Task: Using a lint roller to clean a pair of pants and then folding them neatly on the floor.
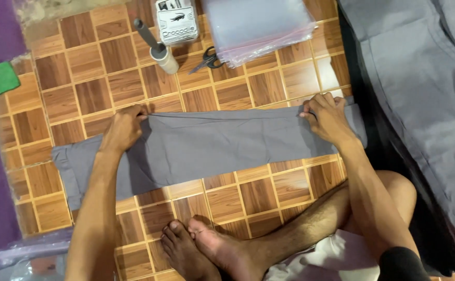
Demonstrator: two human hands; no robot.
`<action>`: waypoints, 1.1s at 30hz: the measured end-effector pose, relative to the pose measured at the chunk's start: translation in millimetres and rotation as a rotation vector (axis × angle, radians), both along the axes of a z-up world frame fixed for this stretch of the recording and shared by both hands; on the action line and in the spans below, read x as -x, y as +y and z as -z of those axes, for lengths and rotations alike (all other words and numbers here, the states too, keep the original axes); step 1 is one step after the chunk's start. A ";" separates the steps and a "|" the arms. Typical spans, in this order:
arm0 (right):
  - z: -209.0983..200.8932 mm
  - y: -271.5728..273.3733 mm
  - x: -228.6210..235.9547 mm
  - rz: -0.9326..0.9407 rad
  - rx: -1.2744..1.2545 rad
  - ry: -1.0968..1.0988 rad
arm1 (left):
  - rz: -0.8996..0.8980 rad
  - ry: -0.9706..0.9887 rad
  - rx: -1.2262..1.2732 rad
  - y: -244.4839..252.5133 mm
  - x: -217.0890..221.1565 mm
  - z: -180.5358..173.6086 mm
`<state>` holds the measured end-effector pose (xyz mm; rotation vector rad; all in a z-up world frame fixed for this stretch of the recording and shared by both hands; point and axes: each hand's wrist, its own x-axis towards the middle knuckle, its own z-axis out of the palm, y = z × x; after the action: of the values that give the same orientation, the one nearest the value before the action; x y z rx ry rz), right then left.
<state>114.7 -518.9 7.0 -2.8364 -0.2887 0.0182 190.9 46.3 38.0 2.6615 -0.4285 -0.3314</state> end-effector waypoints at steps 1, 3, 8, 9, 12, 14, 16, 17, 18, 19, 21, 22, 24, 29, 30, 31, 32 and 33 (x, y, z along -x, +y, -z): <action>3.6 -3.0 -2.3 0.016 0.004 0.001 | 0.016 0.001 0.004 0.2 0.3 3.5; 10.8 -10.3 -2.9 -0.032 0.095 -0.085 | -0.085 -0.016 -0.003 -0.3 1.1 11.0; -24.9 -5.2 0.7 -0.013 -0.170 0.014 | -0.057 -0.089 0.036 -18.0 9.2 3.6; -22.2 -5.5 0.6 -0.005 -0.201 0.022 | -0.053 -0.134 0.042 -19.7 11.8 2.1; -18.0 -7.8 -0.2 -0.063 -0.121 0.039 | -0.062 -0.298 0.034 -24.0 21.0 21.5; -21.4 -7.9 -1.1 -0.045 -0.126 0.049 | -0.074 -0.363 0.019 -13.8 20.2 48.3; -21.6 -8.7 -0.8 -0.029 -0.133 0.067 | -0.089 -0.421 0.001 -7.8 22.7 64.6; -20.7 -9.4 -0.8 -0.023 -0.137 0.030 | -0.093 -0.426 -0.011 -6.8 23.8 66.6; -20.9 -9.2 -8.0 -0.028 -0.141 -0.017 | -0.106 -0.442 -0.025 -4.2 22.9 66.6; -26.3 -10.5 -12.7 -0.032 -0.141 -0.025 | -0.109 -0.449 -0.025 -8.5 20.6 64.9; -32.8 -9.1 -12.6 -0.029 -0.127 -0.127 | -0.168 -0.445 -0.048 -12.6 25.1 62.3; -29.6 -10.3 -11.5 -0.029 -0.129 -0.130 | -0.168 -0.448 -0.049 -12.8 28.3 62.2; -23.6 -12.0 -9.0 0.068 -0.083 -0.112 | -0.172 -0.569 -0.223 -12.8 34.7 61.4; -38.6 -18.1 -4.7 0.111 -0.102 -0.108 | -0.322 -0.588 -0.099 -26.1 60.5 29.2; -42.1 -17.6 2.0 0.164 -0.137 -0.099 | -0.367 -0.475 -0.122 -22.1 71.5 25.1; -35.1 -21.2 7.8 0.164 -0.138 -0.095 | -0.367 -0.471 -0.123 -12.1 79.9 17.9; -29.2 -26.0 10.1 0.279 -0.194 0.013 | -0.489 -0.500 -0.153 -3.4 86.1 11.2; -23.8 -30.9 12.5 0.394 -0.250 0.122 | -0.611 -0.527 -0.182 5.2 92.5 4.1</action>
<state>102.2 -549.8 30.8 -2.5800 0.2770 0.0678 98.5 51.5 33.9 2.8662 0.2943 0.5451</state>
